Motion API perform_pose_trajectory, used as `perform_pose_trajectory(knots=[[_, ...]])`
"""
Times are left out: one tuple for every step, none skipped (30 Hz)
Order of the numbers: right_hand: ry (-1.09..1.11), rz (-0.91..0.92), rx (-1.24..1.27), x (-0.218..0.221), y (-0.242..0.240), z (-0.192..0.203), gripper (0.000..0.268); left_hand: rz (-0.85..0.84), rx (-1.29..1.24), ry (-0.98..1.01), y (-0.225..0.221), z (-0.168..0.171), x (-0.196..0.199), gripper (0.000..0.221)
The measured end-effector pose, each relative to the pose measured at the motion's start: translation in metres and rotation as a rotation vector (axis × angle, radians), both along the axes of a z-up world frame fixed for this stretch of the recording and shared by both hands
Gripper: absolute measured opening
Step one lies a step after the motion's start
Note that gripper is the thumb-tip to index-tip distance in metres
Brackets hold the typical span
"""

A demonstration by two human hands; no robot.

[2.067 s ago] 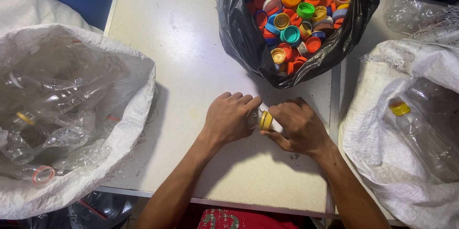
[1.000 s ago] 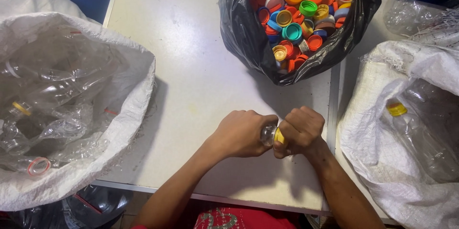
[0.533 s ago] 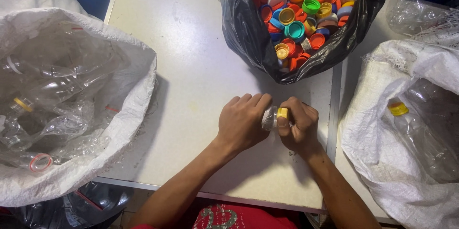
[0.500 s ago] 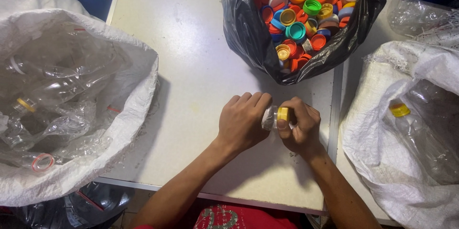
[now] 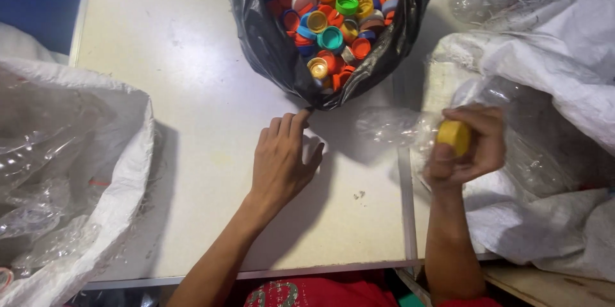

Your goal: Sorting plastic bottles and their corresponding caps into bags.

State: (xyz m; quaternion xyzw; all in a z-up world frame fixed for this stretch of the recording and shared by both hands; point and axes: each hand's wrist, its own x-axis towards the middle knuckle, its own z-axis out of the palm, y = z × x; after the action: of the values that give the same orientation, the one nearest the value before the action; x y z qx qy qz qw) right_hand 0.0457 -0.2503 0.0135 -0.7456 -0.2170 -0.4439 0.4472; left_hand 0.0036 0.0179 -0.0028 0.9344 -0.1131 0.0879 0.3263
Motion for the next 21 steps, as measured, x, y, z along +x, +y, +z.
perform_pose_trajectory(knots=[[0.000,-0.016,-0.005,0.000,-0.021,0.009,0.055,-0.016,-0.005,0.000,-0.001,0.000,0.000,0.067],[-0.043,-0.186,-0.109,-0.001,-0.042,0.018,0.057,-0.013,0.005,-0.012,-0.002,-0.001,0.001,0.065],[-0.089,-0.351,-0.210,0.001,-0.063,0.027,0.059,-0.004,0.018,-0.027,-0.001,0.000,0.003,0.063],[-0.093,-0.361,-0.213,-0.009,-0.083,0.033,0.059,-0.014,0.016,-0.032,-0.003,-0.002,0.005,0.063],[-0.082,-0.437,-0.358,-0.021,-0.103,0.038,0.050,-0.023,0.042,0.005,-0.004,-0.005,0.003,0.060],[-0.068,-0.511,-0.503,-0.033,-0.122,0.043,0.042,-0.032,0.068,0.042,-0.005,-0.008,0.002,0.058],[-0.070,-0.513,-0.505,-0.042,-0.128,0.045,0.042,-0.033,0.066,0.040,-0.005,-0.007,0.003,0.058],[0.041,-0.559,-0.544,-0.052,-0.134,0.046,0.035,-0.031,0.086,0.024,-0.005,-0.006,0.003,0.056],[0.151,-0.603,-0.583,-0.061,-0.139,0.048,0.037,-0.027,0.106,0.008,-0.005,-0.005,0.003,0.053],[0.149,-0.603,-0.585,-0.060,-0.141,0.047,0.037,-0.026,0.104,0.007,-0.006,-0.005,0.005,0.053],[0.230,-0.641,-0.587,-0.063,-0.142,0.045,0.034,-0.040,0.133,0.036,-0.006,-0.006,0.003,0.054],[0.312,-0.679,-0.589,-0.066,-0.143,0.043,0.034,-0.054,0.162,0.065,-0.006,-0.007,0.001,0.054],[0.323,-0.685,-0.587,-0.067,-0.139,0.041,0.034,-0.064,0.166,0.071,-0.006,-0.007,0.000,0.054],[0.373,-0.687,-0.605,-0.067,-0.135,0.040,0.030,-0.065,0.165,0.054,-0.006,-0.008,-0.002,0.055],[0.404,-0.686,-0.618,-0.059,-0.131,0.039,0.027,-0.059,0.163,0.019,-0.006,-0.007,0.004,0.056],[0.395,-0.691,-0.612,-0.054,-0.135,0.031,0.027,-0.060,0.165,0.008,-0.005,-0.008,0.007,0.056],[0.411,-0.734,-0.636,-0.053,-0.139,0.024,0.023,-0.061,0.157,0.026,-0.005,-0.010,0.004,0.058],[0.427,-0.777,-0.660,-0.052,-0.143,0.015,0.021,-0.061,0.150,0.045,-0.004,-0.012,0.001,0.060],[0.435,-0.778,-0.665,-0.054,-0.142,0.018,0.021,-0.064,0.148,0.053,-0.006,-0.011,0.000,0.060],[0.371,-0.803,-0.702,-0.056,-0.139,0.020,0.020,-0.067,0.144,0.042,-0.006,-0.009,-0.001,0.057],[0.289,-0.812,-0.733,-0.048,-0.134,0.023,0.019,-0.050,0.143,0.020,-0.003,-0.005,0.001,0.054]])
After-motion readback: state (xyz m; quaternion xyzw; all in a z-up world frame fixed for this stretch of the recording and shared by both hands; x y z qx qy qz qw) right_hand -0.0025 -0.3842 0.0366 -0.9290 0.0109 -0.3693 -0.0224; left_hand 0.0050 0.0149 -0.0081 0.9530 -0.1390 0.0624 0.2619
